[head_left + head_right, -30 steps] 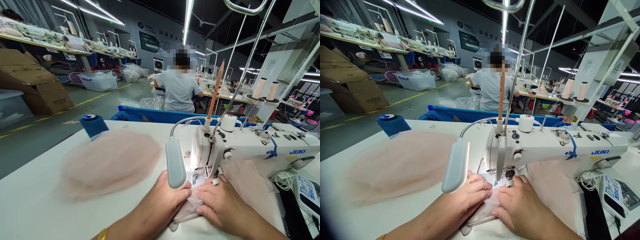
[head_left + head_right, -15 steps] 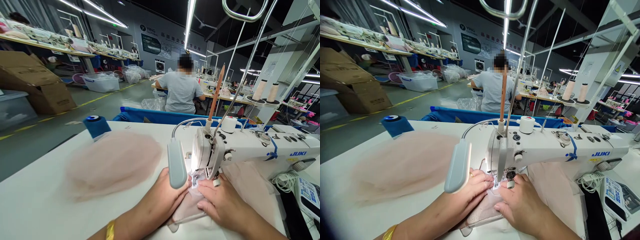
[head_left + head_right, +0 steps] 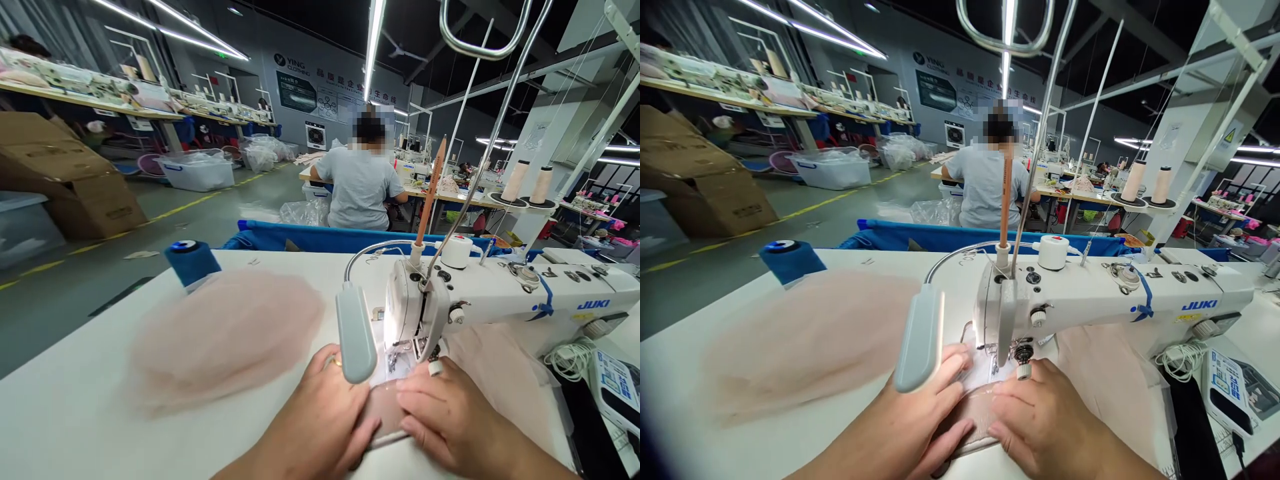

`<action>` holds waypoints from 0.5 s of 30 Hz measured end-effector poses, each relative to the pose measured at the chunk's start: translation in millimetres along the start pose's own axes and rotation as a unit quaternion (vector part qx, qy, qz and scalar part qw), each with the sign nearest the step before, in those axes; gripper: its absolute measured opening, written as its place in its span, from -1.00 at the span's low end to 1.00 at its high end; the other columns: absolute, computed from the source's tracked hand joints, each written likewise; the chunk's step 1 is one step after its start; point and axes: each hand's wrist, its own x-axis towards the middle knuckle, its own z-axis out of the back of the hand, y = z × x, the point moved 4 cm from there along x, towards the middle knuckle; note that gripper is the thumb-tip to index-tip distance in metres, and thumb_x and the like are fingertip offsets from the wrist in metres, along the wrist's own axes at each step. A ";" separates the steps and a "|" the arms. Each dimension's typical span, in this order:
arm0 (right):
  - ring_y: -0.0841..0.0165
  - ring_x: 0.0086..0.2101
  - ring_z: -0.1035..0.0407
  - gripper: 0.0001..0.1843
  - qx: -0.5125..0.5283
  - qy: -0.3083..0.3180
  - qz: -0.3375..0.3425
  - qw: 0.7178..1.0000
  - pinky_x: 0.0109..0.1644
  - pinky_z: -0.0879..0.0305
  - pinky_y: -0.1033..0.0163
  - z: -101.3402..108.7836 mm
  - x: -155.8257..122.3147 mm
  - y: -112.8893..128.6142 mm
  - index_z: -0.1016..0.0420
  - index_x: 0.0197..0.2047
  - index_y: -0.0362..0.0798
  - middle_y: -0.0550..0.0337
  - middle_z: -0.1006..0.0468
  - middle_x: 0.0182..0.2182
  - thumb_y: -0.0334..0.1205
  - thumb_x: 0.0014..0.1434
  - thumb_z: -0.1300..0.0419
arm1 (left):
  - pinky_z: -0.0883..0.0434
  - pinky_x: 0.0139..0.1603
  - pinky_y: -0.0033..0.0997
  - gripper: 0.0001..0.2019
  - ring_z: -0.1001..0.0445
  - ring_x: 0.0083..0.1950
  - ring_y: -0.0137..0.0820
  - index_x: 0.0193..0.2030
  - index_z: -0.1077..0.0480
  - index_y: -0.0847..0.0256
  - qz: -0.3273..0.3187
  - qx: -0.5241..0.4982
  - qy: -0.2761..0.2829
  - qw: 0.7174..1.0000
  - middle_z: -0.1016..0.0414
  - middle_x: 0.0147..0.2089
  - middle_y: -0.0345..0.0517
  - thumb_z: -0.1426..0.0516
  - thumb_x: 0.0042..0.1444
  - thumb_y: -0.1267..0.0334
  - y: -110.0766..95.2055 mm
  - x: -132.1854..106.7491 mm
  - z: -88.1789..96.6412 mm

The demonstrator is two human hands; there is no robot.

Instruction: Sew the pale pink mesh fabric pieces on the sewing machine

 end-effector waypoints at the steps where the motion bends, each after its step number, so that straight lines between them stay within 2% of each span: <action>1: 0.12 -0.05 -0.57 -0.83 0.014 -0.008 0.006 1.000 0.10 -0.48 0.06 -0.3 0.6 1.6 -0.54 0.13 -0.04 0.03 -0.74 0.03 -0.27 0.55 -0.19 | -0.39 0.10 0.09 -0.89 -0.53 -0.15 -0.04 -0.39 -0.36 0.10 0.004 -0.037 0.027 0.999 -0.59 -0.21 -0.01 -0.13 0.17 0.31 -1.8 -2.5 2.4; 4: 0.13 0.03 -0.55 -0.79 0.027 0.019 0.008 0.999 0.12 -0.46 0.08 -5.8 4.7 4.2 -0.51 0.17 -0.07 -0.01 -0.70 0.10 -0.29 0.53 -0.18 | -0.44 0.01 -0.10 -0.97 -0.58 -0.16 -0.14 -0.26 -0.47 0.08 0.017 -0.135 0.123 0.983 -0.64 -0.16 -0.10 -0.21 0.21 0.30 -9.1 -4.1 10.5; 7: 0.16 -0.01 -0.51 -0.86 0.032 0.095 -0.023 0.995 0.11 -0.43 0.10 -14.0 7.8 2.7 -0.51 0.07 -0.04 0.05 -0.69 0.00 -0.33 0.48 -0.20 | -0.40 -0.23 -0.28 -0.92 -0.57 -0.25 -0.25 -0.16 -0.49 0.05 0.010 -0.219 0.160 0.963 -0.65 -0.20 -0.21 -0.23 0.22 0.31 -16.9 2.3 19.3; 10: 0.17 -0.12 -0.45 -0.92 -0.007 0.153 -0.057 0.987 0.01 -0.39 0.10 -18.9 6.1 -1.8 -0.49 -0.07 -0.01 0.12 -0.66 -0.15 -0.35 0.46 -0.18 | -0.40 -0.28 -0.34 -0.88 -0.53 -0.30 -0.31 -0.09 -0.49 0.04 0.004 -0.244 0.141 0.959 -0.63 -0.22 -0.21 -0.13 0.36 0.32 -15.5 6.4 20.2; 12: 0.17 -0.16 -0.41 -0.91 -0.040 0.162 -0.062 0.984 -0.02 -0.35 0.09 -19.1 3.7 -4.1 -0.48 -0.16 0.00 0.13 -0.64 -0.18 -0.37 0.41 -0.20 | -0.40 -0.25 -0.29 -0.81 -0.52 -0.28 -0.24 -0.21 -0.49 0.08 0.008 -0.193 0.109 0.975 -0.60 -0.22 -0.10 -0.07 0.41 0.32 -9.7 5.6 16.6; 15: 0.18 -0.13 -0.39 -0.87 -0.048 0.166 -0.054 0.984 0.02 -0.30 0.08 -17.9 1.0 -4.9 -0.44 -0.24 0.00 0.14 -0.65 -0.10 -0.43 0.31 -0.24 | -0.41 -0.17 -0.18 -0.70 -0.52 -0.19 -0.14 -0.42 -0.42 0.11 -0.005 -0.141 0.065 0.988 -0.60 -0.15 0.02 -0.07 0.38 0.35 -5.6 3.2 13.9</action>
